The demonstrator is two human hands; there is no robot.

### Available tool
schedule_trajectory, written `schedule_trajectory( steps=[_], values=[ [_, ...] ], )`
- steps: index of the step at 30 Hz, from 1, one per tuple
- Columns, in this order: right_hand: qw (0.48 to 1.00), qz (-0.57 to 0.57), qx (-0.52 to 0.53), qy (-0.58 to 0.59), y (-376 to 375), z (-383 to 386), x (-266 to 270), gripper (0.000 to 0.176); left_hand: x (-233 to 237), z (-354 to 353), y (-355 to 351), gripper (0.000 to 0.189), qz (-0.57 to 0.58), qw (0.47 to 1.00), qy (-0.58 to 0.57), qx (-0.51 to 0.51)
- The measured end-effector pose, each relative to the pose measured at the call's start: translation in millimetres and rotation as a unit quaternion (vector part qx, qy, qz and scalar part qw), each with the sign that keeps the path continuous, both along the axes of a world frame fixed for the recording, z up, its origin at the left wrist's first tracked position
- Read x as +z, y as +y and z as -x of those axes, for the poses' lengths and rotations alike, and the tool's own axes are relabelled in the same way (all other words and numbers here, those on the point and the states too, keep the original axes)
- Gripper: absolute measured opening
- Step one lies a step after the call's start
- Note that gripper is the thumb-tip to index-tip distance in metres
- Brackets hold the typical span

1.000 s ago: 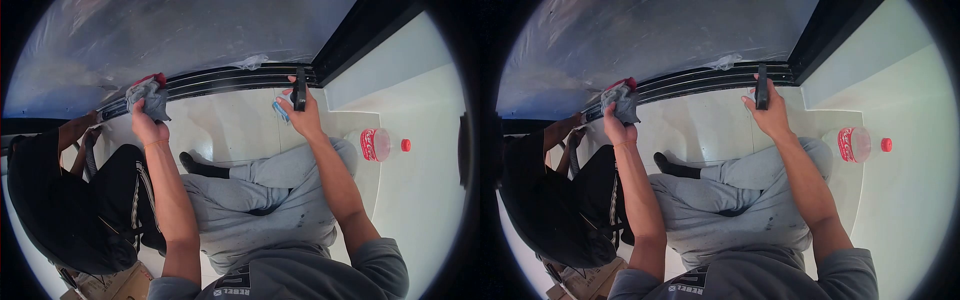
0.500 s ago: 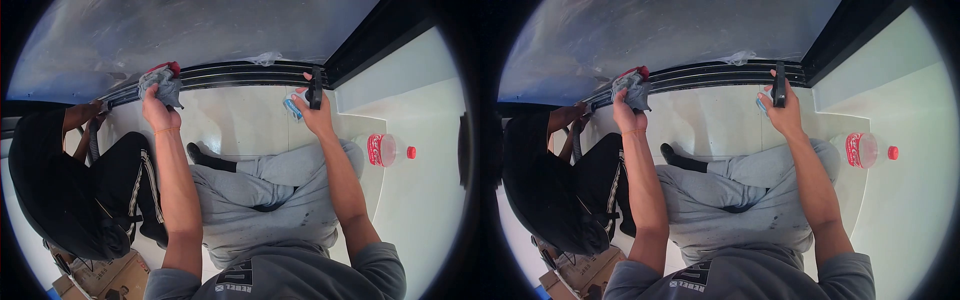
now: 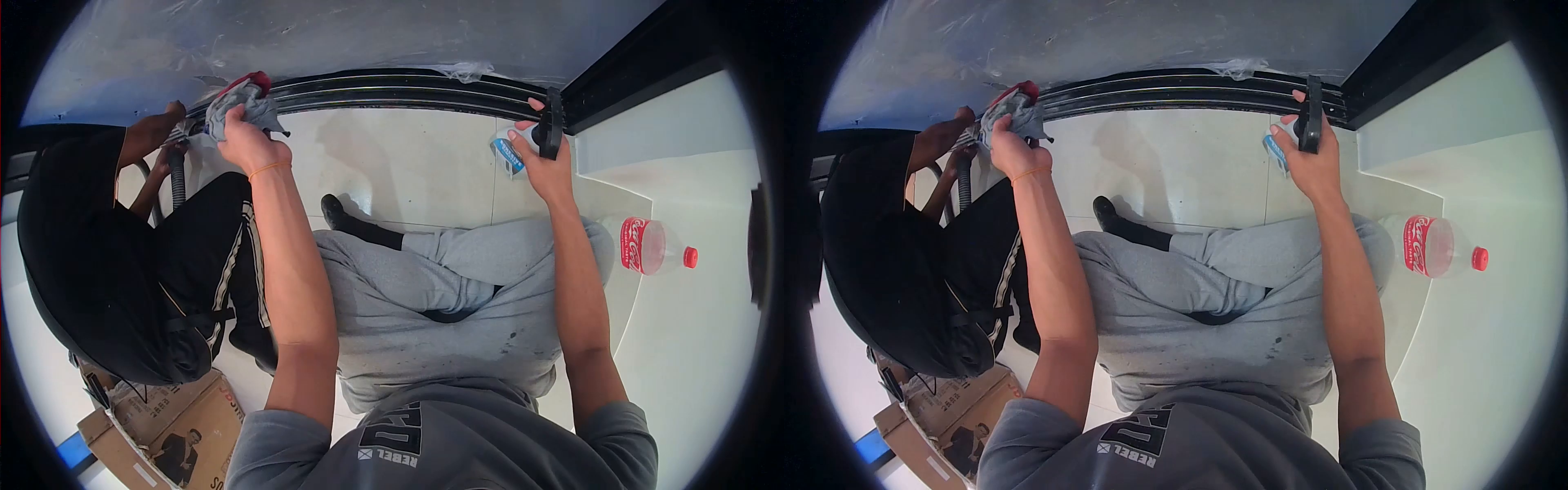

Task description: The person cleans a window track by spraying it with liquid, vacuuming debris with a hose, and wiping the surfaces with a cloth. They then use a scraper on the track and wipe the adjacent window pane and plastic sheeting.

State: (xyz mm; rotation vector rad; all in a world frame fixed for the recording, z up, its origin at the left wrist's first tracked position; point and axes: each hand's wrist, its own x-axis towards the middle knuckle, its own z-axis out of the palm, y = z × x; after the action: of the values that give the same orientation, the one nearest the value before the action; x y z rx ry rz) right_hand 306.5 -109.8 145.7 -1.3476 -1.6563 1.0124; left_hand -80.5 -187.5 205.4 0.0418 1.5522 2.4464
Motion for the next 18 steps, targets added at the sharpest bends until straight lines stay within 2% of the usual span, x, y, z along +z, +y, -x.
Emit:
schedule_trajectory(
  steps=[7,10,17,18],
  values=[
    [1.000,0.012,-0.006,0.005,2,0,-2,0.059,4,-11,4,0.051,0.013,0.999,-0.022,-0.031],
    [0.999,-0.041,0.016,0.003,6,-3,-13,0.058,0,-9,3,0.050,0.012,0.999,-0.011,-0.038],
    [0.998,0.029,0.025,0.053,2,0,-4,0.054,-1,-10,5,0.043,0.004,0.999,-0.001,-0.048],
    [0.999,0.001,0.029,0.035,2,-2,-6,0.055,0,-11,6,0.041,0.003,0.999,-0.014,-0.040]
  ],
)
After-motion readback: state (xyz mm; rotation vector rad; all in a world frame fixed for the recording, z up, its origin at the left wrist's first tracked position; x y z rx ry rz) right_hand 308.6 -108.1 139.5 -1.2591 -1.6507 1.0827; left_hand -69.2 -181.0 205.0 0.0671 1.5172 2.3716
